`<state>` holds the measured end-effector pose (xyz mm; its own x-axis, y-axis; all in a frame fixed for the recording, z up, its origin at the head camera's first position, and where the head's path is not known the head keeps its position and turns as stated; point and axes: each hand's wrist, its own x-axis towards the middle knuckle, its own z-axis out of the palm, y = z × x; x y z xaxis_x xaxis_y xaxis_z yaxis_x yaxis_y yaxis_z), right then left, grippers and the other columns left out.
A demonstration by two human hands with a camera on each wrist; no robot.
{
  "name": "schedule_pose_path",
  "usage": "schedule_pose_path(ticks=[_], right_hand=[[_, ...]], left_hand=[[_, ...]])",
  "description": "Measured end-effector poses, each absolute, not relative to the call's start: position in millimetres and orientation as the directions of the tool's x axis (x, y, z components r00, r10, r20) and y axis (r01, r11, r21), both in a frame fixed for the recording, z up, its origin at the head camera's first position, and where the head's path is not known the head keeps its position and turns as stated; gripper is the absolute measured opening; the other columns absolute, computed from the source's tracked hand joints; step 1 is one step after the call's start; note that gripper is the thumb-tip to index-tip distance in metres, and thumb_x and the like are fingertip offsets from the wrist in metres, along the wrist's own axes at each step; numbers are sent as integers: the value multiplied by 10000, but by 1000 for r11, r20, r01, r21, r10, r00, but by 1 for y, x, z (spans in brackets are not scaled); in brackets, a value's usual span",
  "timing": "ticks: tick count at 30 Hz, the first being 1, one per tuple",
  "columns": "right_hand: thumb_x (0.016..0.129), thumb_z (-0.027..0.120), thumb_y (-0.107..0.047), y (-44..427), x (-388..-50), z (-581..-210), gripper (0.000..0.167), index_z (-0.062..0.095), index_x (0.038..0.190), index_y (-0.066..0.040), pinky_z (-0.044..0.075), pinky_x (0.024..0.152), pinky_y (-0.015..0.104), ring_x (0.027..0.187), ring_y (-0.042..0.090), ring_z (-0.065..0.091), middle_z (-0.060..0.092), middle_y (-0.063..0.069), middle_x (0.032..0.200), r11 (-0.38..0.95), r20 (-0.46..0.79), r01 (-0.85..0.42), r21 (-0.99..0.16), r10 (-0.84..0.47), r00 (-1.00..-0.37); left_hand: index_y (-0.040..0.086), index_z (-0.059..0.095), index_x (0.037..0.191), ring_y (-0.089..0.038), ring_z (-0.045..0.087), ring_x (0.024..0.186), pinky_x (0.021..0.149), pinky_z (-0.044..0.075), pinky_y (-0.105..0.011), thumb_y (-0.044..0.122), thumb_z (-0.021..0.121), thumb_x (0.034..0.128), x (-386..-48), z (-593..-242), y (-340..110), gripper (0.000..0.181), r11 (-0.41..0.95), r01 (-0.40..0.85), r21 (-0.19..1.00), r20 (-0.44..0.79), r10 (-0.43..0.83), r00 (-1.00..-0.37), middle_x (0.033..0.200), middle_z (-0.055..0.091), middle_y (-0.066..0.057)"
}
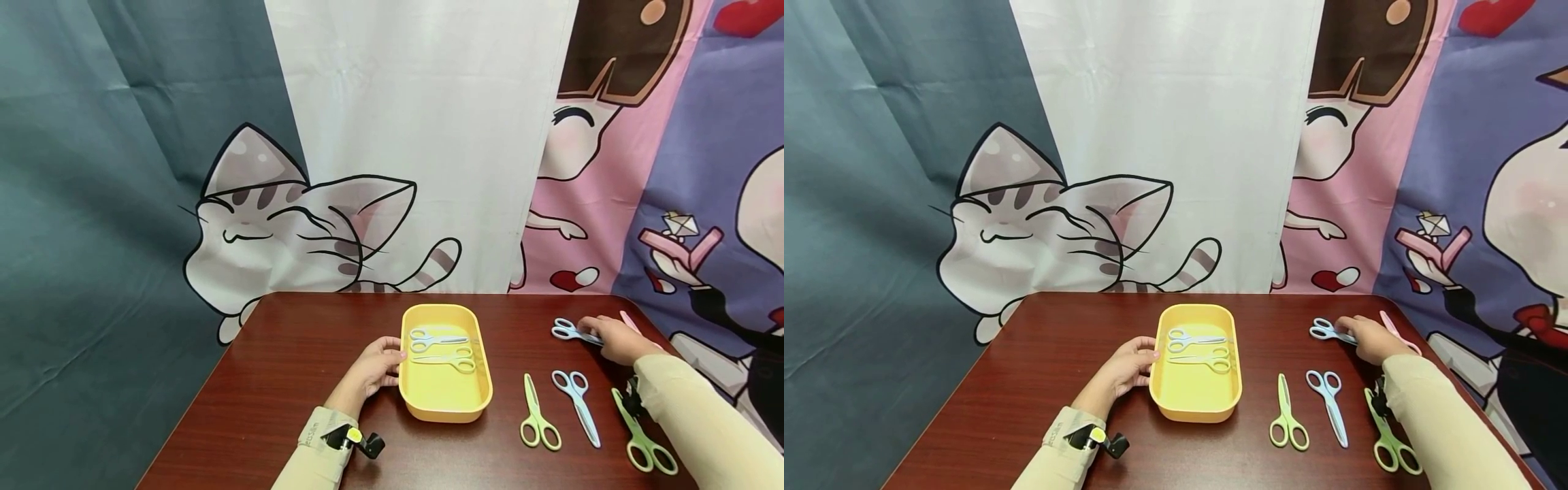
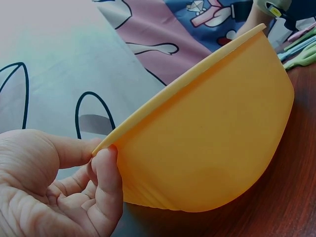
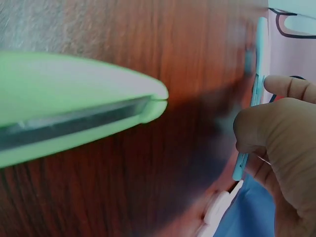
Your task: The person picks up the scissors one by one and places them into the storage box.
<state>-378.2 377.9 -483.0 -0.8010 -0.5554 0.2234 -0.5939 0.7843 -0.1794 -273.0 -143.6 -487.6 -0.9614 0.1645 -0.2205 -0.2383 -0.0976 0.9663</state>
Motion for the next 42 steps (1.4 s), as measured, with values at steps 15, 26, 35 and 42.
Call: schedule_pose_path(ticks=[15, 26, 35, 42], right_hand=[[600, 700, 195, 315, -380, -451, 537, 644, 1051, -91, 469, 676, 379, 787, 210, 529, 561, 40, 862, 773, 251, -605, -192, -557, -791], [629, 692, 195, 253, -373, -431, 518, 640, 1041, -115, 505, 727, 422, 822, 211, 552, 583, 27, 897, 727, 269, -658, -197, -605, -749], [647, 674, 199, 204, -357, -417, 521, 639, 1042, -138, 491, 709, 352, 825, 217, 555, 558, 6, 870, 649, 262, -726, -227, -677, -687], [692, 707, 169, 172, -340, -409, 512, 653, 1093, -145, 510, 725, 327, 839, 187, 551, 569, -13, 909, 610, 199, -757, -232, -732, -651]], left_hand=[[-24, 445, 1361, -123, 574, 672, 507, 536, -229, 76, 593, 1003, -272, -486, -145, 399, -81, -227, 970, -213, 157, -964, 1094, 654, -191], [-17, 453, 1351, -115, 577, 659, 502, 533, -223, 76, 597, 1003, -273, -486, -144, 387, -87, -233, 969, -218, 155, -964, 1083, 657, -181], [-17, 452, 1348, -110, 581, 652, 501, 535, -221, 68, 592, 1005, -273, -487, -144, 380, -93, -234, 968, -218, 158, -963, 1079, 656, -179], [-32, 442, 1356, -104, 581, 651, 501, 536, -217, 63, 589, 1003, -272, -487, -142, 394, -95, -232, 968, -215, 160, -963, 1079, 661, -185]])
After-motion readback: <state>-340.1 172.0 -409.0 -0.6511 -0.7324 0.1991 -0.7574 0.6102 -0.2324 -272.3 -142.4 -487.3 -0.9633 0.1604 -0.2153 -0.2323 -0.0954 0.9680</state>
